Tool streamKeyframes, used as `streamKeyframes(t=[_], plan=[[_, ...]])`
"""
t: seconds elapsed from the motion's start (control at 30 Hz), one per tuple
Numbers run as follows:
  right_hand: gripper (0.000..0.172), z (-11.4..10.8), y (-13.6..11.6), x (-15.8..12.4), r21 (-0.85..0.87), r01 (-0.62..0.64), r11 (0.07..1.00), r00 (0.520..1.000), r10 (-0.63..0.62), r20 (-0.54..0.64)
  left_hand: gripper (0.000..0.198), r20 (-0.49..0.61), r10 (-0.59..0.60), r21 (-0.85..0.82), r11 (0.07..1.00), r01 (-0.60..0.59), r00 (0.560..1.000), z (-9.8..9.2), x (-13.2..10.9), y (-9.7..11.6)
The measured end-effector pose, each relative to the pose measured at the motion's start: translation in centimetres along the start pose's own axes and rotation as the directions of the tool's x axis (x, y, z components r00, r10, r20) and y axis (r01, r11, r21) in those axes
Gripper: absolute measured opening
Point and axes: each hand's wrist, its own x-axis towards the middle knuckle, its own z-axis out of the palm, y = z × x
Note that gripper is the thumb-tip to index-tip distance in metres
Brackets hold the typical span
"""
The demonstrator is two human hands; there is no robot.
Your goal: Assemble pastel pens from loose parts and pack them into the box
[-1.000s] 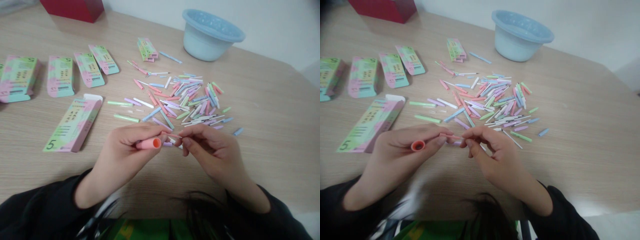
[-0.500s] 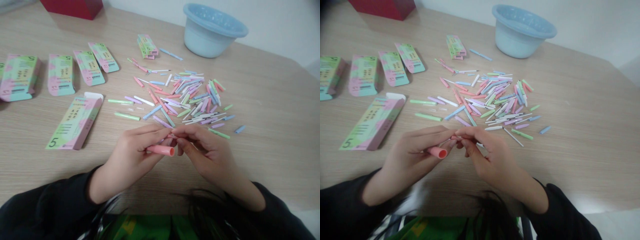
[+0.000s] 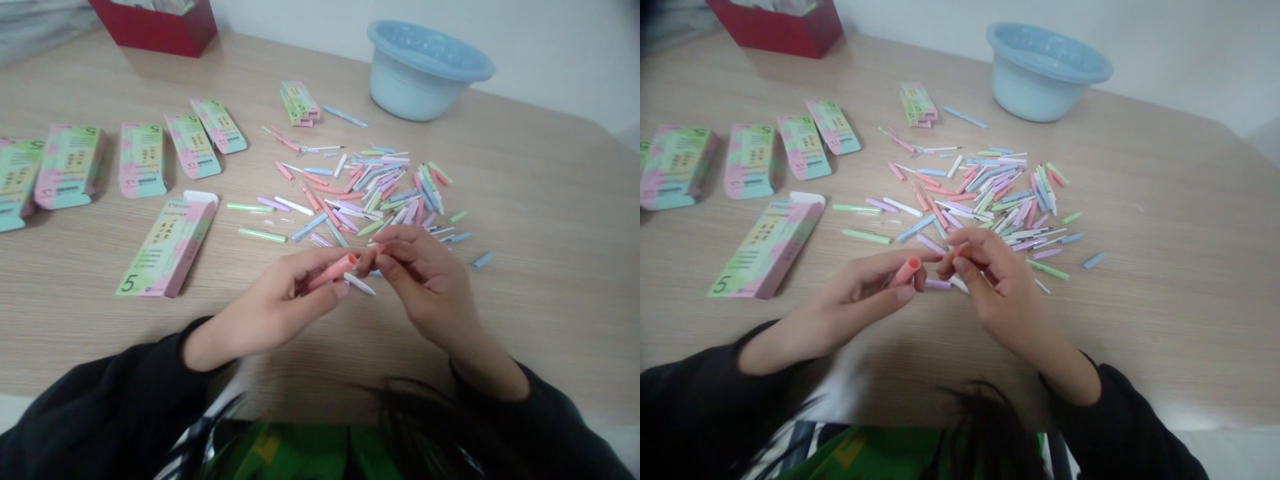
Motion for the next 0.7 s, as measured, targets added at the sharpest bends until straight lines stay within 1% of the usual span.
streamKeyframes(t=[0.07,0.13,0.2,0.27,0.37,0.47,0.6,0.7], plan=[[0.012,-0.5,-0.5,0.1,0.05,-0.026,0.998,0.995,0.031,-0.098,0.021,0.028,-0.027,-0.013,1.0,0.027,0.999,0.0,0.2,-0.3],[0.01,-0.9,-1.1,0.0,0.045,-0.022,0.999,0.984,0.029,-0.175,0.028,0.075,-0.031,-0.008,0.999,0.032,0.997,0.2,0.4,-0.8],[0.008,-1.2,-1.6,-0.2,0.016,-0.003,1.0,0.981,0.007,-0.192,0.029,0.115,-0.017,-0.02,1.0,0.02,0.993,0.5,0.6,-1.4],[0.006,-1.2,-1.8,-0.5,-0.024,0.015,1.0,0.989,-0.018,-0.149,0.026,0.139,-0.008,-0.036,0.999,0.013,0.99,0.7,0.7,-1.9],[0.011,-1.0,-1.7,-0.7,-0.113,0.061,0.992,0.996,-0.068,-0.058,0.025,0.154,0.016,-0.032,0.999,-0.011,0.988,0.8,0.9,-2.1],[0.016,-0.9,-1.5,-0.7,-0.197,0.114,0.974,0.993,-0.115,0.009,0.025,0.161,0.052,-0.014,0.999,-0.05,0.986,0.8,1.0,-1.9],[0.019,-0.7,-1.4,-0.4,-0.235,0.135,0.963,0.986,-0.108,0.123,0.025,0.161,0.054,-0.014,0.999,-0.052,0.986,0.9,1.0,-1.8],[0.027,-0.3,-1.3,-0.3,-0.244,0.19,0.951,0.971,-0.145,0.191,0.026,0.177,0.053,-0.044,0.998,-0.046,0.983,0.9,0.9,-2.0]])
